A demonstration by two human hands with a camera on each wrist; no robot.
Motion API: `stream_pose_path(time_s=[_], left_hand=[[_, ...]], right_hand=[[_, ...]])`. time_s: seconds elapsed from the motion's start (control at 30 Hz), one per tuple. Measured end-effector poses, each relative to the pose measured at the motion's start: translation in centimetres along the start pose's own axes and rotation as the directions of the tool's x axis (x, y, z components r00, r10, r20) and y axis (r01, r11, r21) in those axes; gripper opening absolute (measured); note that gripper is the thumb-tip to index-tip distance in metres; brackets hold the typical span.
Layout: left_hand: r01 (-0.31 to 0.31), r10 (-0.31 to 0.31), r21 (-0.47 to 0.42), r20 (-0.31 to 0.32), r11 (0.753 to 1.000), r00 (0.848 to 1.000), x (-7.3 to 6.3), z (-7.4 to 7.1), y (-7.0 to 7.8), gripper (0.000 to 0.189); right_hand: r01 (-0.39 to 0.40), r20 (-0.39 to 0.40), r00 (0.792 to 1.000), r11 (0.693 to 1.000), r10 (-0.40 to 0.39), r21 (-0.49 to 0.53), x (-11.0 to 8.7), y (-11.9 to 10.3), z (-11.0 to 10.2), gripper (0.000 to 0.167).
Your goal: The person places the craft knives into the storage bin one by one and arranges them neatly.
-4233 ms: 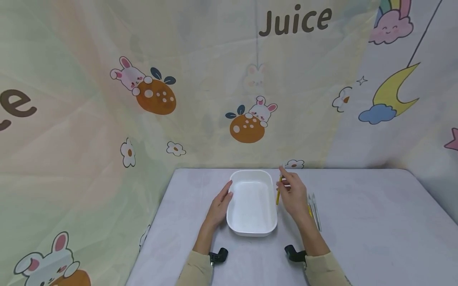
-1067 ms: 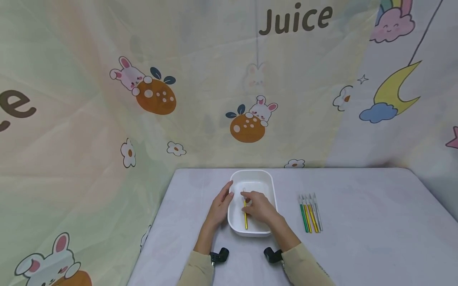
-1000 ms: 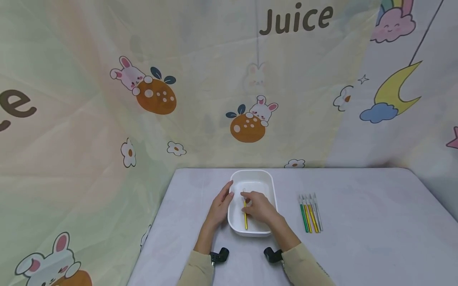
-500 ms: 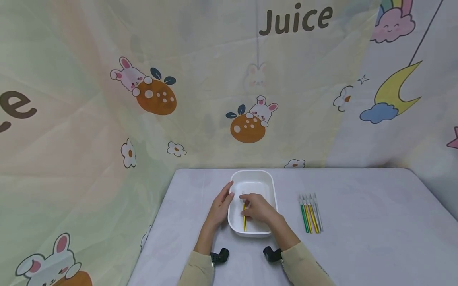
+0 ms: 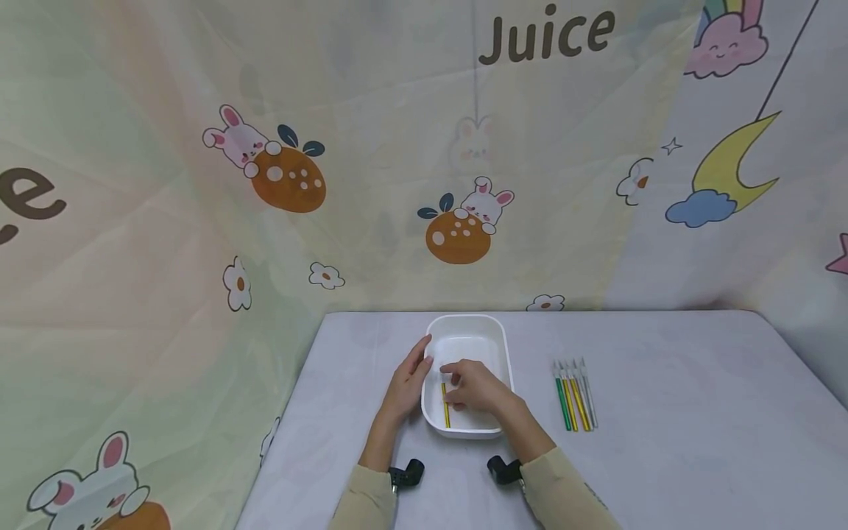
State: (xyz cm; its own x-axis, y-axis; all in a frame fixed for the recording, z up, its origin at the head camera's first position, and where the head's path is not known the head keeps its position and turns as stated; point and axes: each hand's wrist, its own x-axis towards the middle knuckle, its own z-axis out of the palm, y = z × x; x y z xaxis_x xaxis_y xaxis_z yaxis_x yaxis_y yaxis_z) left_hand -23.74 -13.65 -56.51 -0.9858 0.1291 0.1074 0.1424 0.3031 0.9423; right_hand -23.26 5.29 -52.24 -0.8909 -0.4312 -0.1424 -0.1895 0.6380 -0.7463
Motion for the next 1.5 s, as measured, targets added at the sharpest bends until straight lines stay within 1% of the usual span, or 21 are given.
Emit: stream_pose_path(time_s=[0.07, 0.2, 0.27, 0.37, 0.5, 0.63, 0.67, 0.73, 0.8, 0.87, 0.9, 0.97, 1.0, 1.03, 1.1, 1.17, 1.23, 1.4, 1.5], left_hand=[[-0.001, 0.001, -0.012, -0.003, 1.0, 1.0, 0.0, 0.1, 0.0, 0.047], [0.008, -0.008, -0.014, -0.008, 1.0, 1.0, -0.1, 0.1, 0.1, 0.047], [0.014, -0.014, -0.002, -0.009, 1.0, 1.0, 0.0, 0.1, 0.2, 0.047], [0.016, -0.016, 0.012, -0.007, 1.0, 1.0, 0.1, 0.1, 0.2, 0.047], [0.033, -0.033, 0.013, -0.008, 0.999, 0.999, 0.1, 0.1, 0.3, 0.046], [0.044, -0.044, 0.018, -0.012, 0.999, 0.999, 0.0, -0.1, 0.2, 0.046], [0.045, -0.045, 0.018, -0.013, 0.999, 0.999, 0.0, -0.2, 0.2, 0.046], [0.046, -0.046, 0.019, -0.015, 0.999, 0.999, 0.0, -0.3, 0.1, 0.046], [0.049, -0.049, 0.017, -0.017, 0.999, 0.999, 0.0, -0.3, 0.0, 0.046], [0.048, -0.048, 0.014, -0.015, 0.999, 0.999, 0.0, -0.3, 0.0, 0.047], [0.043, -0.043, 0.012, -0.012, 0.999, 0.999, 0.1, -0.3, 0.0, 0.047], [0.03, -0.03, 0.01, -0.002, 0.999, 1.0, 0.1, -0.2, 0.1, 0.047], [0.027, -0.027, 0.007, 0.0, 1.0, 1.0, 0.1, -0.1, 0.1, 0.047], [0.025, -0.025, 0.007, 0.003, 1.0, 1.0, 0.1, -0.1, 0.1, 0.047], [0.022, -0.022, 0.005, -0.001, 1.0, 1.0, 0.1, 0.1, 0.2, 0.047], [0.021, -0.02, 0.002, -0.011, 1.0, 1.0, 0.0, 0.1, 0.3, 0.047], [0.023, -0.023, 0.003, -0.017, 1.0, 1.0, 0.0, 0.1, 0.3, 0.047], [0.022, -0.022, 0.011, -0.015, 1.0, 1.0, 0.0, 0.1, 0.2, 0.047], [0.023, -0.022, 0.012, -0.015, 1.0, 1.0, 0.0, 0.1, 0.2, 0.048]], right_hand=[[-0.002, -0.006, 1.0, 1.0, 0.002, 0.003, -0.1, 0.0, -0.1, 0.056], [-0.008, -0.046, 0.999, 1.0, 0.008, 0.005, -0.3, -0.1, -0.2, 0.053], [-0.011, -0.074, 0.997, 1.0, 0.011, 0.003, -0.4, -0.1, -0.3, 0.051], [0.009, -0.125, 0.992, 1.0, -0.009, -0.001, -0.4, -0.1, -0.2, 0.049], [0.065, -0.222, 0.973, 0.998, -0.065, -0.011, -0.4, 0.1, -0.3, 0.045], [0.094, -0.317, 0.945, 0.995, -0.081, 0.025, -0.4, -0.2, -0.3, 0.044], [0.102, -0.345, 0.935, 0.994, -0.084, 0.034, -0.5, -0.3, -0.3, 0.044], [0.133, -0.405, 0.909, 0.99, -0.101, 0.051, -0.6, -0.4, -0.4, 0.043], [0.173, -0.47, 0.872, 0.984, -0.134, 0.041, -0.8, -0.5, -0.6, 0.041], [0.215, -0.533, 0.826, 0.977, -0.181, 0.0, -1.1, -0.5, -0.9, 0.039], [0.233, -0.565, 0.798, 0.972, -0.212, -0.035, -1.3, -0.3, -1.1, 0.037], [0.252, -0.612, 0.747, 0.963, -0.259, -0.1, -1.7, -0.1, -1.5, 0.035], [0.254, -0.628, 0.728, 0.959, -0.276, -0.128, -1.9, 0.1, -1.7, 0.035], [0.256, -0.64, 0.711, 0.955, -0.291, -0.151, -2.1, 0.3, -2.0, 0.034], [0.252, -0.654, 0.693, 0.952, -0.303, -0.174, -2.4, 0.6, -2.6, 0.035], [0.243, -0.657, 0.696, 0.956, -0.291, -0.166, -2.7, 0.9, -3.0, 0.036], [0.232, -0.658, 0.702, 0.961, -0.272, -0.15, -2.9, 1.1, -3.4, 0.037], [0.206, -0.661, 0.711, 0.97, -0.238, -0.128, -3.3, 1.8, -4.2, 0.041], [0.187, -0.649, 0.729, 0.975, -0.219, -0.119, -3.5, 2.0, -4.6, 0.043]])
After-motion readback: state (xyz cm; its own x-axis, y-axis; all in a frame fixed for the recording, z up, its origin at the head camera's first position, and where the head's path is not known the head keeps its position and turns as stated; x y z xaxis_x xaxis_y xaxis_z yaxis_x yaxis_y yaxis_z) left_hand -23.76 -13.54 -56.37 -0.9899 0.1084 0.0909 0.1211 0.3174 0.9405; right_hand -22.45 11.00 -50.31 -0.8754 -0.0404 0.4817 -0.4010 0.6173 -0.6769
